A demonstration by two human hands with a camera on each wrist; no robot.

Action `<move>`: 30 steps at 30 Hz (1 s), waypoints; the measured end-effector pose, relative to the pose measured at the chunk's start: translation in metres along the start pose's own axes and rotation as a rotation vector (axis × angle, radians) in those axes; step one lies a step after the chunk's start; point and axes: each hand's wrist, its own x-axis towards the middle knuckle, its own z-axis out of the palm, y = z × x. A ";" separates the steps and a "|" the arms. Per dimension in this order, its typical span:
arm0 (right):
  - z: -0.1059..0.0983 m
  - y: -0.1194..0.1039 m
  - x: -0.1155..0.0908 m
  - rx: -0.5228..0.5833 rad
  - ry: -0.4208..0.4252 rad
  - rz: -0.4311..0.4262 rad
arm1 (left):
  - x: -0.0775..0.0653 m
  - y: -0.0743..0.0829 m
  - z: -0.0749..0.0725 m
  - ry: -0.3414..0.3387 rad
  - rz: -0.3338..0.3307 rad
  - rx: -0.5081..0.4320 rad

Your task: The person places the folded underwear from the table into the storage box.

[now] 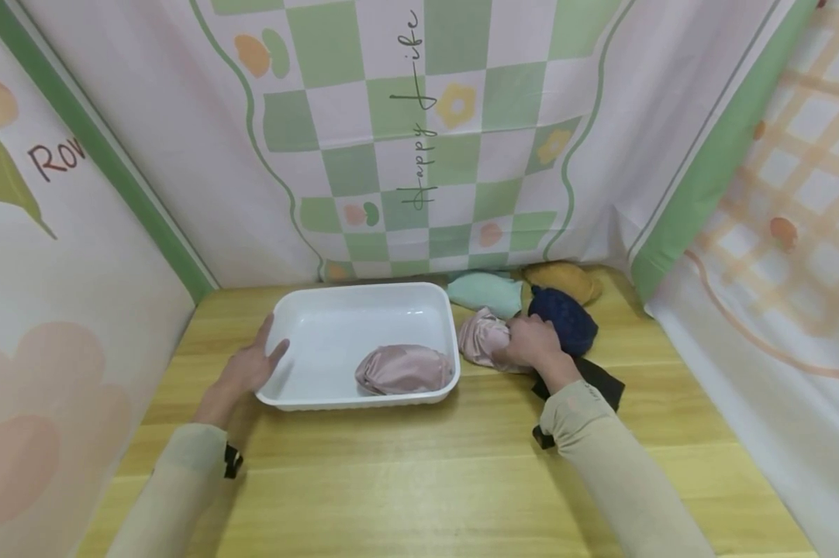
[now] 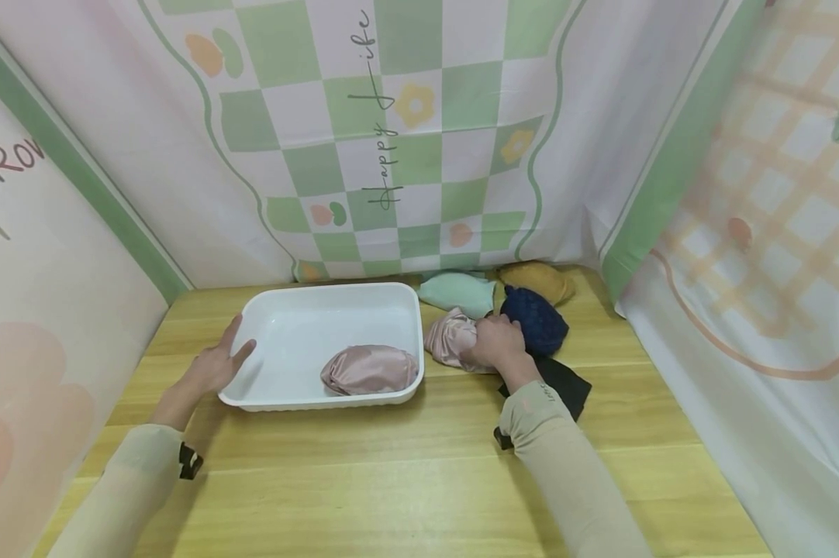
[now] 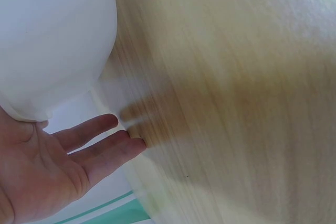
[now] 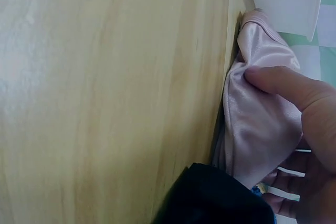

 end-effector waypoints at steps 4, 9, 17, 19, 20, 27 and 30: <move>0.000 -0.002 0.000 -0.009 0.028 -0.012 | -0.001 0.002 -0.001 -0.001 -0.005 -0.002; 0.002 -0.002 0.000 -0.004 0.067 -0.015 | -0.002 0.003 -0.002 -0.002 -0.008 -0.003; 0.004 -0.001 0.000 0.054 0.098 0.003 | -0.001 0.001 -0.001 -0.011 -0.013 -0.009; 0.005 0.000 0.000 0.070 0.106 0.004 | -0.001 0.000 0.000 -0.011 -0.014 -0.010; 0.005 0.001 0.000 0.072 0.112 0.006 | -0.001 0.001 0.000 -0.011 -0.013 -0.009; 0.005 0.006 0.002 0.092 0.125 0.022 | -0.002 0.002 -0.001 -0.011 -0.010 0.000; 0.004 0.006 0.001 0.094 0.132 0.030 | 0.000 0.000 0.000 -0.012 -0.012 -0.002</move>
